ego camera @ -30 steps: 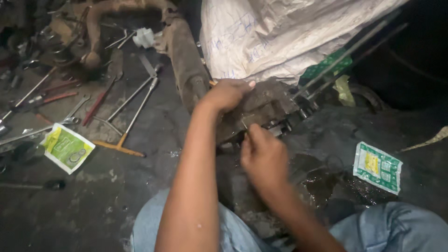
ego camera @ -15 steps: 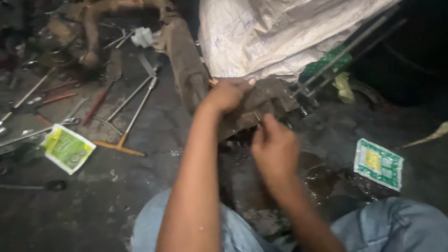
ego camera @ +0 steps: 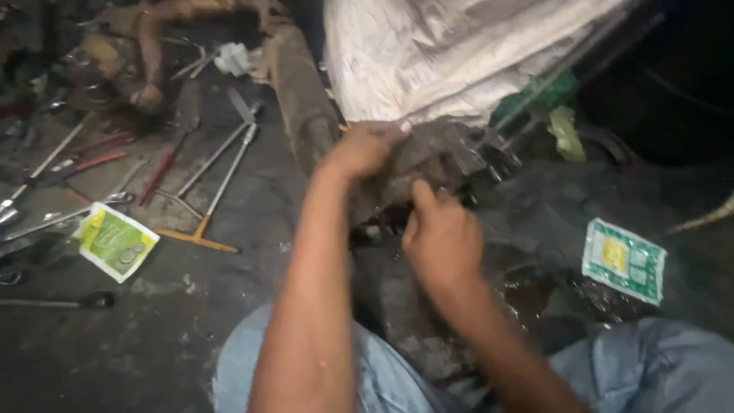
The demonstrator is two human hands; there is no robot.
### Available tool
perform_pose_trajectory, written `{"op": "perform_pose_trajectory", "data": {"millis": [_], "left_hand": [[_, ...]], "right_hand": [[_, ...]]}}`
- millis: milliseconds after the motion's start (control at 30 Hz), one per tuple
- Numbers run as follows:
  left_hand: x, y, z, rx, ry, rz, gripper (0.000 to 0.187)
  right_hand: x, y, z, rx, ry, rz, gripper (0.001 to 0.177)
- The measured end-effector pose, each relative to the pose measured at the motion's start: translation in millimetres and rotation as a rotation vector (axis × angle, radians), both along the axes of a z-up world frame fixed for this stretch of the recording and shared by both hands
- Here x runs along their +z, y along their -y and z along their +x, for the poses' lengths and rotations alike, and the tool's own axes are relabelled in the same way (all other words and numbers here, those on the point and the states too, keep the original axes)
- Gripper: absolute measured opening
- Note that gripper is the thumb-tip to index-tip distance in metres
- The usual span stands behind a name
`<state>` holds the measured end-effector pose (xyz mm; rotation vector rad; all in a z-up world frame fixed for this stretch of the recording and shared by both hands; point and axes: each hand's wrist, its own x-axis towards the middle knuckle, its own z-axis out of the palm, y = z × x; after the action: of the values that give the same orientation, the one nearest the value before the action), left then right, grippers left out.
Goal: The person sits on the floor and uses a small metal tool to scrape and clean a dark, greasy mechanical part. They repeatedly rub the tool against the surface of the part to remove grime and debris.
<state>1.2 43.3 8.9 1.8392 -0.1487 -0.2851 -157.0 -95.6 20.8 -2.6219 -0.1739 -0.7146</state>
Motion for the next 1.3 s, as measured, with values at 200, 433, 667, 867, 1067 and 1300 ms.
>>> {"op": "perform_pose_trajectory", "data": {"millis": [200,433,667,867,1067,1300], "left_hand": [[-2.6,5.7,-5.0,-0.006,-0.027,0.009,0.044],[1.8,2.3,1.4,-0.001,-0.034,-0.044,0.04],[2.3,-4.1,-0.7,-0.025,-0.037,0.041,0.046],[2.4,-2.3,6.7,-0.068,-0.041,0.034,0.048],[2.7,-1.5,4.4,-0.03,-0.053,0.067,0.047],[5.8,-3.6,1.2,-0.041,-0.04,0.062,0.046]], "right_hand": [[0.0,17.7,-5.0,0.022,-0.034,0.062,0.018],[12.4,47.2,-14.7,0.546,-0.167,0.184,0.012],[12.7,70.3,-37.9,0.305,-0.231,0.268,0.029],[6.3,51.5,-18.0,0.102,-0.092,0.035,0.024],[-5.9,11.5,-16.1,0.155,-0.009,0.148,0.011],[7.5,-10.3,-21.3,0.05,-0.09,0.061,0.018]]}}
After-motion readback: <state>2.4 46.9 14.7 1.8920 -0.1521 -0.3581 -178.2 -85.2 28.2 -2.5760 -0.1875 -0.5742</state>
